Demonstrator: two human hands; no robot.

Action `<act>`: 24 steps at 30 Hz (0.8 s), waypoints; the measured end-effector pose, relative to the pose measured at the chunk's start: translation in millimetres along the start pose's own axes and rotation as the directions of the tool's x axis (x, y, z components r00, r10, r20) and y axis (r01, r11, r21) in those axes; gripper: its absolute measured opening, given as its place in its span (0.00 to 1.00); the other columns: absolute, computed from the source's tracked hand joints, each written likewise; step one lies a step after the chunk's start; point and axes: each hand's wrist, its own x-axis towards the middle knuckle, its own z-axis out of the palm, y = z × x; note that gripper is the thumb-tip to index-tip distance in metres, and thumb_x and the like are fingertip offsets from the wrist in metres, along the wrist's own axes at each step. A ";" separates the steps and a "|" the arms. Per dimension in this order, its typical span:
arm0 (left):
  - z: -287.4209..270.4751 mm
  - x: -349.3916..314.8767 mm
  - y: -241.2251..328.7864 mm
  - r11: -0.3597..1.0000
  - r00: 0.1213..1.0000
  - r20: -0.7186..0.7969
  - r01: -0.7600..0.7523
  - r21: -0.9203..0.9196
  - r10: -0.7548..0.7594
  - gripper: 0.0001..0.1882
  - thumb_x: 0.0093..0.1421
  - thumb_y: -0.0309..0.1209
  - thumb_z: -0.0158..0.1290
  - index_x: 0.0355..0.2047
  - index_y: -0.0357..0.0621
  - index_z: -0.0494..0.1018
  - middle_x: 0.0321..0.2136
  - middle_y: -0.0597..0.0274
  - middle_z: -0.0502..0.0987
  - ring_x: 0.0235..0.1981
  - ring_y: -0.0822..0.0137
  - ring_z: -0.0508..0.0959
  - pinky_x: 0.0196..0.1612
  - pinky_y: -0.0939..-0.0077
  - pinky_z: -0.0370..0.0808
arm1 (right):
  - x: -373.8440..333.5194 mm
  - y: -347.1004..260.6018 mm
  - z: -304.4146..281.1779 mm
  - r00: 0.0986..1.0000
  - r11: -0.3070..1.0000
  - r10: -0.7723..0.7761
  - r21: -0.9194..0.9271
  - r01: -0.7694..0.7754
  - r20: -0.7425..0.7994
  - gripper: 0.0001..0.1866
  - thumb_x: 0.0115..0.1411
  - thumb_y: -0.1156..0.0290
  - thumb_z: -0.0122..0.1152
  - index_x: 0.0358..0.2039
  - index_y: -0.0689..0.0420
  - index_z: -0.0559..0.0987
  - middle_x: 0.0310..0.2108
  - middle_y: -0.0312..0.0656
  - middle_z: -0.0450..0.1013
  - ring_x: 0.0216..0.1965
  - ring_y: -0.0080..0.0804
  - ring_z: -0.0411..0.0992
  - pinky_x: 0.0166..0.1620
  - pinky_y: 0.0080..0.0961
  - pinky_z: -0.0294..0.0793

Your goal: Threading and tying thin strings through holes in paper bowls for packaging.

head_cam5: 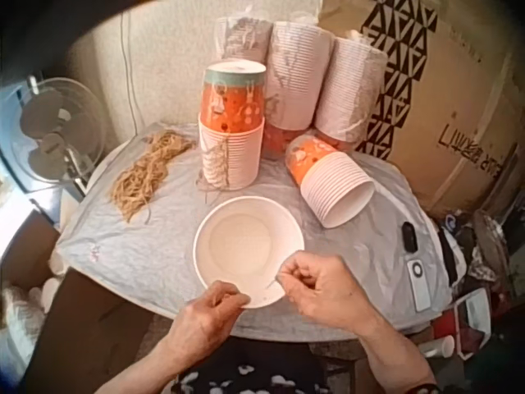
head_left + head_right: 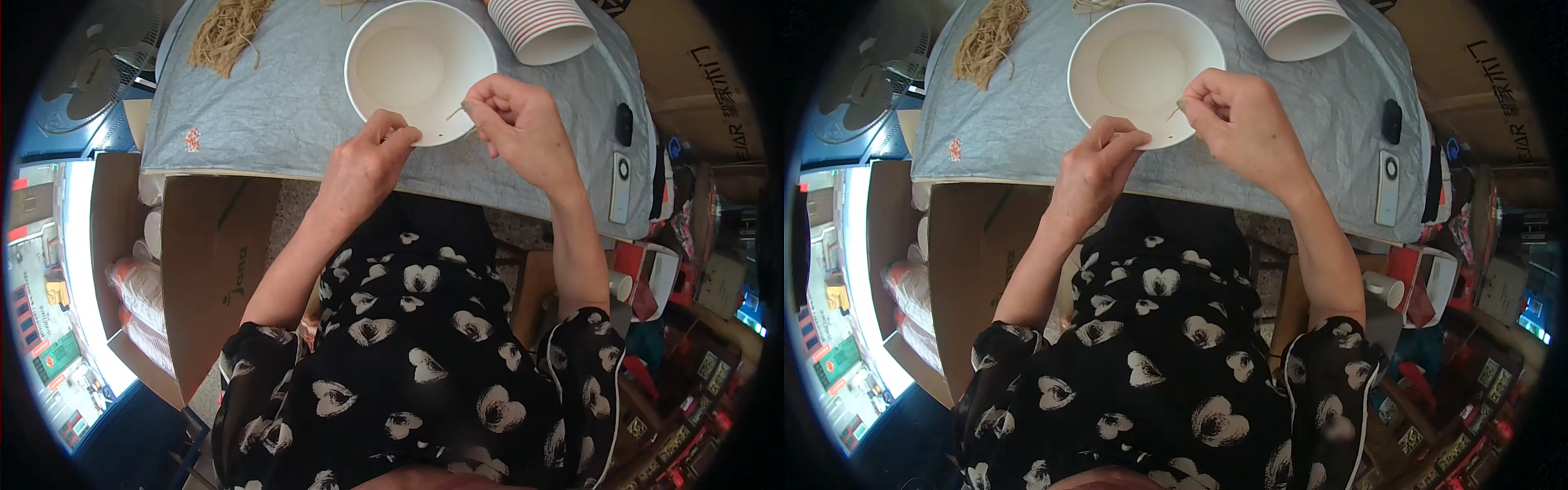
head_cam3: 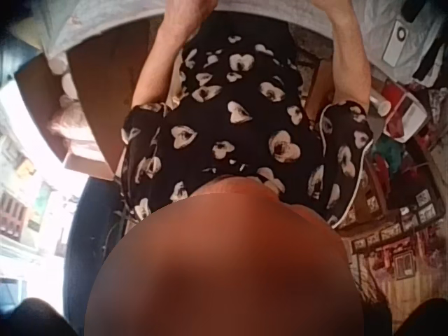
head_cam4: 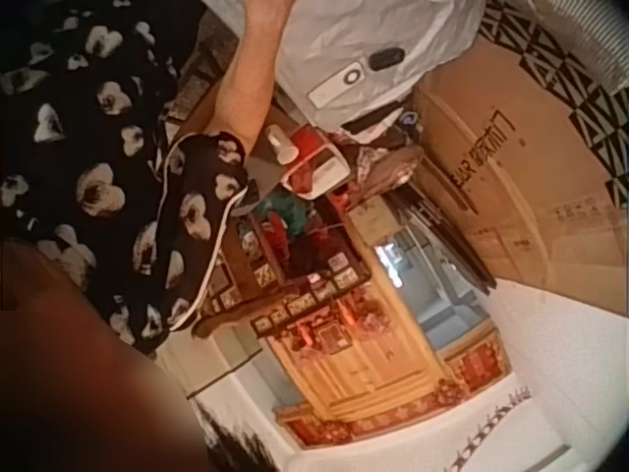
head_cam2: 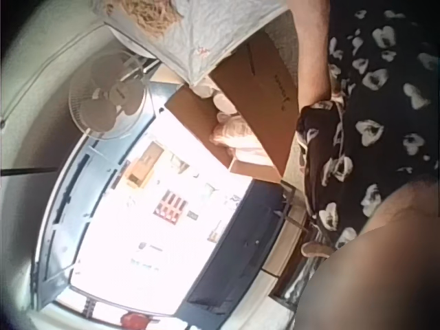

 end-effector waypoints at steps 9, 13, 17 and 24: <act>8.6 -10.7 11.7 0.995 0.995 -0.008 0.098 -0.026 -0.098 0.10 0.56 0.24 0.62 0.38 0.45 0.77 0.40 0.63 0.77 0.34 0.56 0.82 0.34 0.64 0.81 | -3.6 15.2 11.7 0.991 0.971 0.121 -0.217 -0.105 0.061 0.06 0.58 0.75 0.60 0.27 0.64 0.78 0.18 0.41 0.75 0.20 0.25 0.71 0.28 0.26 0.71; 8.3 -8.3 12.7 0.999 0.999 -0.005 0.049 -0.012 -0.049 0.09 0.57 0.29 0.62 0.39 0.46 0.77 0.40 0.65 0.75 0.32 0.56 0.82 0.29 0.62 0.80 | -5.2 12.0 14.7 0.993 0.938 0.097 -0.339 -0.067 0.070 0.05 0.57 0.76 0.59 0.27 0.64 0.78 0.18 0.44 0.75 0.20 0.31 0.73 0.28 0.30 0.72; 9.0 -6.9 12.7 0.999 0.999 0.008 0.042 0.002 -0.042 0.09 0.57 0.30 0.62 0.39 0.47 0.78 0.39 0.65 0.75 0.31 0.57 0.82 0.29 0.63 0.80 | -3.7 13.9 14.4 0.992 0.935 0.106 -0.347 -0.074 0.073 0.05 0.57 0.76 0.58 0.27 0.64 0.78 0.19 0.46 0.75 0.20 0.35 0.73 0.29 0.32 0.72; 9.0 -6.0 12.2 0.999 0.999 0.009 0.037 0.006 -0.037 0.08 0.58 0.31 0.61 0.39 0.48 0.78 0.38 0.66 0.76 0.31 0.59 0.82 0.29 0.64 0.79 | -2.5 13.3 14.9 0.992 0.915 0.099 -0.399 -0.060 0.078 0.06 0.58 0.75 0.57 0.27 0.64 0.78 0.18 0.47 0.74 0.20 0.38 0.73 0.29 0.35 0.72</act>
